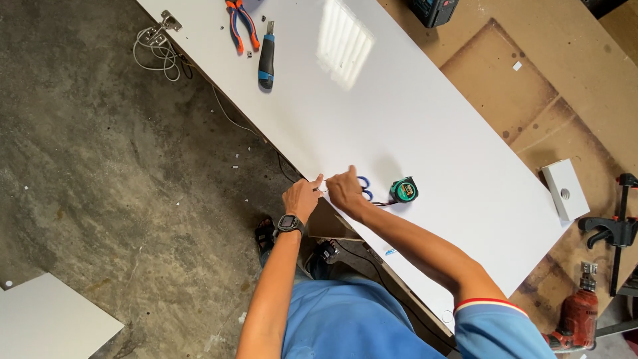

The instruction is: Installing hinges onto a white cabinet door using a drill and applying screw covers.

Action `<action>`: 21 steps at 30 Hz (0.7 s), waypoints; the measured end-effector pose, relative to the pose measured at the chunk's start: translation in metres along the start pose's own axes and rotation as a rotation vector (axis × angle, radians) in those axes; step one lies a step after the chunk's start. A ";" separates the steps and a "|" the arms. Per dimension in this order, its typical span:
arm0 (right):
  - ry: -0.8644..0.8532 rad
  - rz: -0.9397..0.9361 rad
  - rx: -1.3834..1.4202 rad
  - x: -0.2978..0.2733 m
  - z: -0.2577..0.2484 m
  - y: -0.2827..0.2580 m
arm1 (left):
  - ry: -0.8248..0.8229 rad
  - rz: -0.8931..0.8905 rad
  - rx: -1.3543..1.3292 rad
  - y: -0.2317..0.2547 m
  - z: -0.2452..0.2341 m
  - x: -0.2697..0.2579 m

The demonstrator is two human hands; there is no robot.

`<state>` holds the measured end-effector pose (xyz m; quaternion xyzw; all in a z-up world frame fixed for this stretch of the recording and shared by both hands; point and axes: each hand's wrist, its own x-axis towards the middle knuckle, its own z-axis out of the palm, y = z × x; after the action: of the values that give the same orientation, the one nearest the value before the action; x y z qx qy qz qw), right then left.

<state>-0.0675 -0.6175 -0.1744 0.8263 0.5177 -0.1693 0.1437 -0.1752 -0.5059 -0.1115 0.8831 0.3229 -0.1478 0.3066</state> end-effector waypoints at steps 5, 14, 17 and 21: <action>0.130 0.105 0.389 -0.028 -0.008 0.014 | -0.010 -0.001 0.012 0.005 -0.003 0.001; -0.041 0.031 0.102 0.002 -0.006 0.007 | -0.009 0.012 0.008 -0.010 0.015 0.010; -0.150 0.085 -0.071 -0.014 -0.006 -0.015 | -0.040 -0.015 0.009 -0.012 0.013 0.008; -0.035 0.104 -0.167 -0.034 -0.006 -0.014 | -0.082 0.022 0.080 -0.013 0.001 0.010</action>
<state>-0.0927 -0.6366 -0.1555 0.8342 0.4836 -0.1324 0.2295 -0.1759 -0.4939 -0.1226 0.8913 0.2943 -0.1935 0.2856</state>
